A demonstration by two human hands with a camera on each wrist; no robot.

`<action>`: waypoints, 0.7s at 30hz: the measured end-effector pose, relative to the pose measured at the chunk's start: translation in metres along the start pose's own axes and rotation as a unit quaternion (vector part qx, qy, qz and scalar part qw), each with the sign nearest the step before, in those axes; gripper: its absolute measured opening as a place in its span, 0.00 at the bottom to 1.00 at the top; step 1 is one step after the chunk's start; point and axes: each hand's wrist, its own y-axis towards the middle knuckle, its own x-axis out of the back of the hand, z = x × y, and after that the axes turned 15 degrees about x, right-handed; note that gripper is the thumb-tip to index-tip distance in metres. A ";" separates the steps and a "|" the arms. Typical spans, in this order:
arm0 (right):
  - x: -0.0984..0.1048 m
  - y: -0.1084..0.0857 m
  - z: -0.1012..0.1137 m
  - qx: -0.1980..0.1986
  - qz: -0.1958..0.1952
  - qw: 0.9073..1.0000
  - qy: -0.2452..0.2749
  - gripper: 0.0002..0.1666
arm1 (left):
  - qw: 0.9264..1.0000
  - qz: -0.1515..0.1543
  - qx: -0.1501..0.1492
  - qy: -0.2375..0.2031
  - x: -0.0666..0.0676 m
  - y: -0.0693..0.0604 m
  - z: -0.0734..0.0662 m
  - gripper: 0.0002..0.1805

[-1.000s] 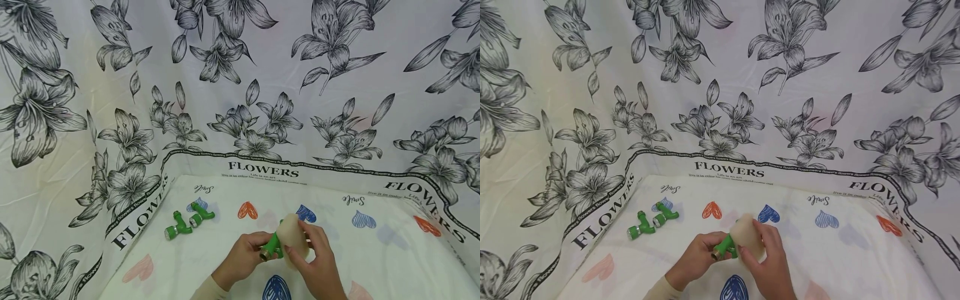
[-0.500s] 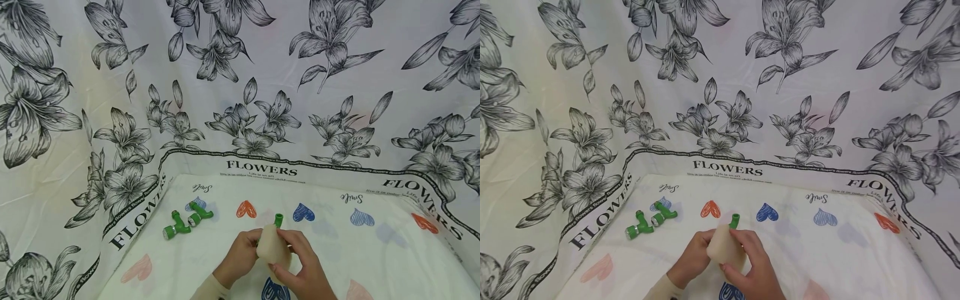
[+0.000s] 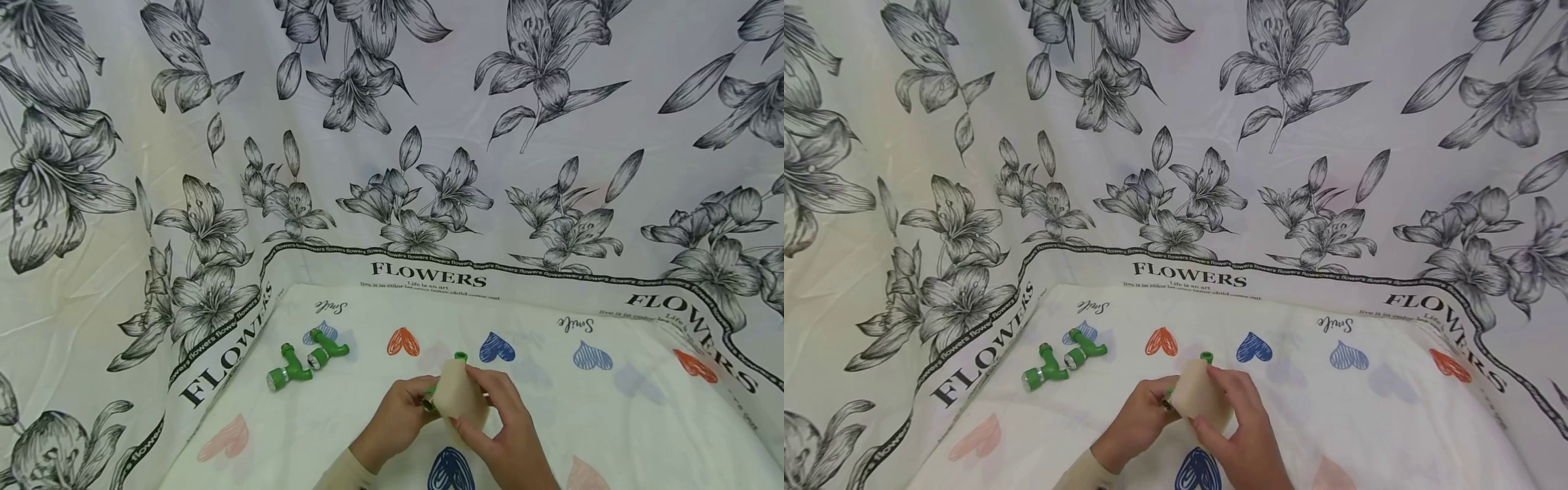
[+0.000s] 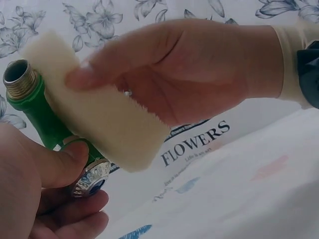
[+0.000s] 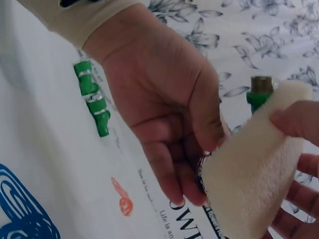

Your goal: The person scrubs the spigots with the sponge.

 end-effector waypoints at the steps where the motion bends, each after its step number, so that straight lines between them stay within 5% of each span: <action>1: 0.001 0.001 -0.002 -0.001 -0.005 1.000 -0.009 0.43 | 1.000 0.005 -0.002 -0.008 -0.001 0.000 0.000 0.21; 12: 0.005 0.002 -0.022 -0.011 -0.061 0.996 -0.064 0.43 | 1.000 0.001 -0.007 0.008 -0.004 -0.004 -0.005 0.21; 21: 0.005 0.002 -0.018 -0.056 -0.033 0.997 -0.037 0.41 | 1.000 0.003 -0.006 0.007 -0.003 -0.005 -0.008 0.21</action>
